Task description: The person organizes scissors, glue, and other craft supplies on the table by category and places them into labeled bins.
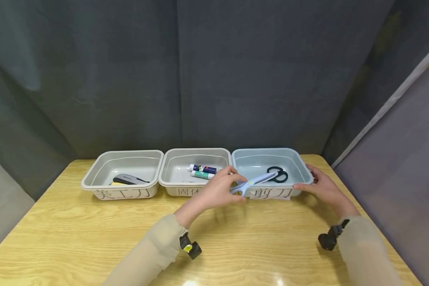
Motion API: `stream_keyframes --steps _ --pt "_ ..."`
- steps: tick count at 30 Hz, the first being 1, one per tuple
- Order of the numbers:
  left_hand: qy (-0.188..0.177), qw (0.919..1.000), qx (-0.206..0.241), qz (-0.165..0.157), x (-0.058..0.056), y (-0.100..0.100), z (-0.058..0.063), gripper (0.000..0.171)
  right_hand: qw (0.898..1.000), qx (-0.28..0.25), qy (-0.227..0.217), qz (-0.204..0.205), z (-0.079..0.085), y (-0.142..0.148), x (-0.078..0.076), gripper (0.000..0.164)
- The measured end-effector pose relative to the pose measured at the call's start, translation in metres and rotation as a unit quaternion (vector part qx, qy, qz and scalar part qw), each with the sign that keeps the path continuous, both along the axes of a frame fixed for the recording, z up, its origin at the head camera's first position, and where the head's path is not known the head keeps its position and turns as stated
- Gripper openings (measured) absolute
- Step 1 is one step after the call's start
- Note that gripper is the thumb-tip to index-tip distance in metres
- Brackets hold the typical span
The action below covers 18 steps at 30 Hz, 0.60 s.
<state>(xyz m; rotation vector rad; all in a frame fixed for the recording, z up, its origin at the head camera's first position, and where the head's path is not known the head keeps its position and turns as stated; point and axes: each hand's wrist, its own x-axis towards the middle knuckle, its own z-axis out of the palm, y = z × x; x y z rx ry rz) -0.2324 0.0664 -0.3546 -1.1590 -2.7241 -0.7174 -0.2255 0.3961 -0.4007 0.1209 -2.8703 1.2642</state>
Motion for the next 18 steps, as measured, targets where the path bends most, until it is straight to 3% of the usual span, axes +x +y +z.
stream_keyframes --steps 5,18 --pt "-0.005 0.9999 0.013 -0.001 -0.010 0.009 0.000 0.044 1.000 0.004 -0.008 -0.007 0.000 0.001 0.002 0.081" --pt "0.022 0.9996 -0.015 0.008 -0.034 0.033 -0.004 0.050 1.000 0.009 -0.005 -0.019 -0.004 0.003 -0.001 0.084"
